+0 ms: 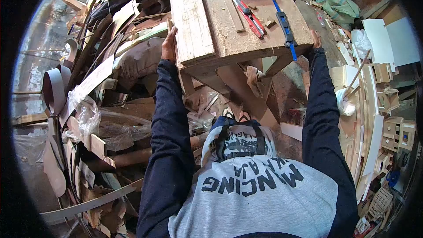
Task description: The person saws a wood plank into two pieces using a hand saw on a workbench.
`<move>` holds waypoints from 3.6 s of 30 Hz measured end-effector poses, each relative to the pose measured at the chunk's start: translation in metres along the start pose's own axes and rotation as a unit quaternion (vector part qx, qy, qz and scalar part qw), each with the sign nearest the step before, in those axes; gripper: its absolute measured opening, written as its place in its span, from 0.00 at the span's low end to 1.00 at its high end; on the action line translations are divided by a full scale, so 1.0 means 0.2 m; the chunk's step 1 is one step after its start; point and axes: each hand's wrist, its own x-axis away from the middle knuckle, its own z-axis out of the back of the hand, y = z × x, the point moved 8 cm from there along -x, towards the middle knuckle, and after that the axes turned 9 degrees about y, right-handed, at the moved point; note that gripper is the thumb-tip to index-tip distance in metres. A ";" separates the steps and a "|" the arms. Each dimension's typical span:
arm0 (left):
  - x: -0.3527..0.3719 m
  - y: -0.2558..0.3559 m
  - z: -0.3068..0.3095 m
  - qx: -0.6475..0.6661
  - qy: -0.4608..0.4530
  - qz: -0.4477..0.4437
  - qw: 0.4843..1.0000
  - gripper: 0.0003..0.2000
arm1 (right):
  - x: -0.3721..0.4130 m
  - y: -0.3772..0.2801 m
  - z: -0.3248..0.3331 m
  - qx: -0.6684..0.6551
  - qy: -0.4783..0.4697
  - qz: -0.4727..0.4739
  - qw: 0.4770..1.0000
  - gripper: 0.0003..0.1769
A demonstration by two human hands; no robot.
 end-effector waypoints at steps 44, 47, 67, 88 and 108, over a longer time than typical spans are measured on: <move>-0.12 -0.06 0.12 -0.049 -0.110 -0.091 0.989 0.31 | -0.10 0.71 -0.10 -0.039 -0.011 -0.339 0.940 0.27; -0.12 -0.08 0.10 -0.032 -0.066 -0.034 0.997 0.31 | -0.12 0.74 -0.07 0.021 -0.037 -0.185 0.982 0.26; 0.08 0.02 0.03 -0.069 -0.038 -0.025 0.997 0.32 | -0.04 0.16 0.00 0.136 -0.052 0.045 0.988 0.24; -0.07 -0.08 0.05 -0.121 -0.066 -0.030 0.990 0.27 | 0.04 -0.23 0.23 0.159 0.051 -0.131 0.977 0.31; 0.01 -0.01 0.04 -0.219 0.006 -0.017 0.976 0.34 | 0.00 -0.18 0.22 0.055 0.082 -0.085 0.991 0.33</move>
